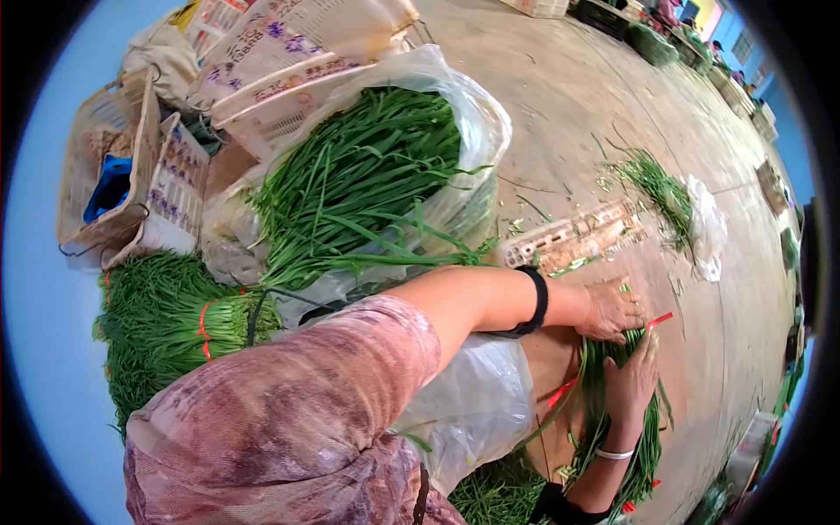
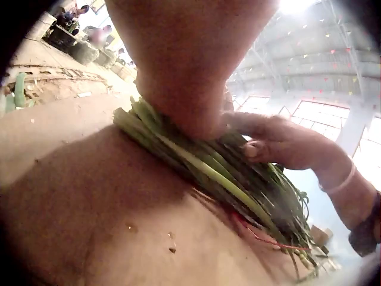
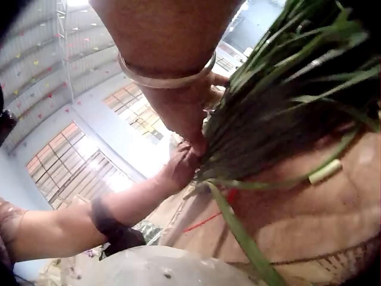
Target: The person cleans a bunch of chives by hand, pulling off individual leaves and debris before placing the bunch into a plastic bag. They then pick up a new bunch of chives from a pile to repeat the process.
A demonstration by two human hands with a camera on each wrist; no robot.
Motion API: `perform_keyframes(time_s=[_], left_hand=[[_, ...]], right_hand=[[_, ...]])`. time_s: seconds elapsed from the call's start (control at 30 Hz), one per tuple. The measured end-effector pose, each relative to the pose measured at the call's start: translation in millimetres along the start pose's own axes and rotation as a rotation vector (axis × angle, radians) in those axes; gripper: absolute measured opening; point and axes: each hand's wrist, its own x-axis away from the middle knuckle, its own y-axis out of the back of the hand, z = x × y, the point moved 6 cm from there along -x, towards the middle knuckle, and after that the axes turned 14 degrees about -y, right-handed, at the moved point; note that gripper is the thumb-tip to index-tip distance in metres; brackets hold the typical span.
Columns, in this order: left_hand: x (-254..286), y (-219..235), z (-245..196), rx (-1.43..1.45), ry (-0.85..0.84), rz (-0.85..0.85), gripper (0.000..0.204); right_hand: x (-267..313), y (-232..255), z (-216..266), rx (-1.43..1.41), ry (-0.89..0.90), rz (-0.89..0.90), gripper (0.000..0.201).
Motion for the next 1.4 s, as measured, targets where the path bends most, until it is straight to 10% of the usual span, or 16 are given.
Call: perform_keyframes(time_s=[0.23,0.33,0.47,0.57,0.7,0.87,1.17,1.4], left_hand=[[-5.7,18.7,-10.7,-0.061,0.031,-0.230,0.055],[14.2,129.5,-67.1,0.255,0.033,-0.296,0.050],[145.0,247.6,-113.9,0.406,0.040,-0.469,0.042],[294.1,285.4,-103.0,0.484,0.746,-0.527,0.031],[521.4,313.8,-105.5,-0.150,1.335,-0.839,0.031],[642.6,277.3,-107.9,-0.370,1.701,-0.441,0.042],[669.4,230.9,-60.1,-0.155,1.632,-0.060,0.073],[662.2,227.9,-72.9,-0.788,1.458,0.038,0.067]], right_hand=[[-9.8,-31.6,-12.0,-0.038,0.013,-0.015,0.068],[-35.8,-71.2,-42.0,0.117,0.059,0.165,0.071],[-1.1,0.3,-1.2,0.075,0.029,-0.029,0.084],[10.1,34.4,10.2,0.087,-0.046,-0.121,0.086],[17.8,53.8,14.9,-0.087,-0.041,-0.125,0.073],[41.6,52.2,61.0,-0.058,0.073,-0.077,0.056],[44.8,31.6,118.8,-0.144,0.361,-0.035,0.047],[61.3,50.7,170.6,-0.117,0.462,0.059,0.043]])
